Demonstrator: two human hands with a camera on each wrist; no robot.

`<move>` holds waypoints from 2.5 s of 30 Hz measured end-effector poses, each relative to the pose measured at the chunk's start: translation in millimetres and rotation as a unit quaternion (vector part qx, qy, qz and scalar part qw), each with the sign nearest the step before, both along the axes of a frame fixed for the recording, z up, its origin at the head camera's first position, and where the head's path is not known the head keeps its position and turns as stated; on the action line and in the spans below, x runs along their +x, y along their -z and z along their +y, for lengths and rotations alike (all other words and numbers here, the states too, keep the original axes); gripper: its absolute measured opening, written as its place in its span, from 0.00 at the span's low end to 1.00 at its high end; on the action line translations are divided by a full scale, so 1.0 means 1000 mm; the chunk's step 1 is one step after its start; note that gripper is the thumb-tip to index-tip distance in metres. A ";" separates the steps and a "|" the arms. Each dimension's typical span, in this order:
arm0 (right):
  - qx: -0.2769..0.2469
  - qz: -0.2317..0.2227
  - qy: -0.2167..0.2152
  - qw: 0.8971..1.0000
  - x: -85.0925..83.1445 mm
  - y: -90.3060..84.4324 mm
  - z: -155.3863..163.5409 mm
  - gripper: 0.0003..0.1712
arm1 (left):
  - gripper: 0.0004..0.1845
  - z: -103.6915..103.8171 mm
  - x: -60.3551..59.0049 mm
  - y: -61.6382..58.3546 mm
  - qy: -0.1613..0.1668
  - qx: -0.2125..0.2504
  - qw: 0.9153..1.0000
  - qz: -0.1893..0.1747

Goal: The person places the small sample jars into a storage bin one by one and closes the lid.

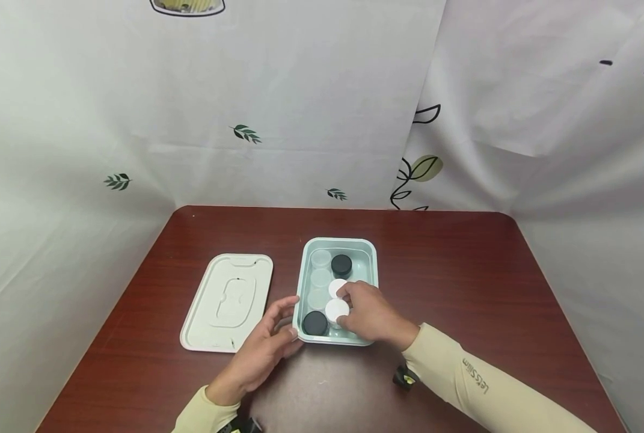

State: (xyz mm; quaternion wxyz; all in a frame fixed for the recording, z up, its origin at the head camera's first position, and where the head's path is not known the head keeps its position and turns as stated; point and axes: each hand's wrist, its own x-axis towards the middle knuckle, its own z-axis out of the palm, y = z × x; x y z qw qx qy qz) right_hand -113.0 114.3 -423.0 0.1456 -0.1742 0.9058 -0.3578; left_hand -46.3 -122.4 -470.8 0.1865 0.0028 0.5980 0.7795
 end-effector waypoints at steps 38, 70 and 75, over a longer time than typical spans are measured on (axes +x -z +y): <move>-0.227 -0.081 0.017 0.970 0.023 -0.035 -0.004 0.28 | 0.33 -0.029 -0.006 -0.021 -0.068 -0.059 0.996 0.028; -0.438 -0.267 0.063 0.856 0.086 0.029 -0.148 0.34 | 0.33 -0.216 0.009 -0.022 -0.165 -0.189 0.966 -0.068; -0.398 -0.224 0.088 0.885 0.085 0.033 -0.157 0.31 | 0.33 -0.221 0.005 -0.008 -0.153 -0.250 0.951 -0.098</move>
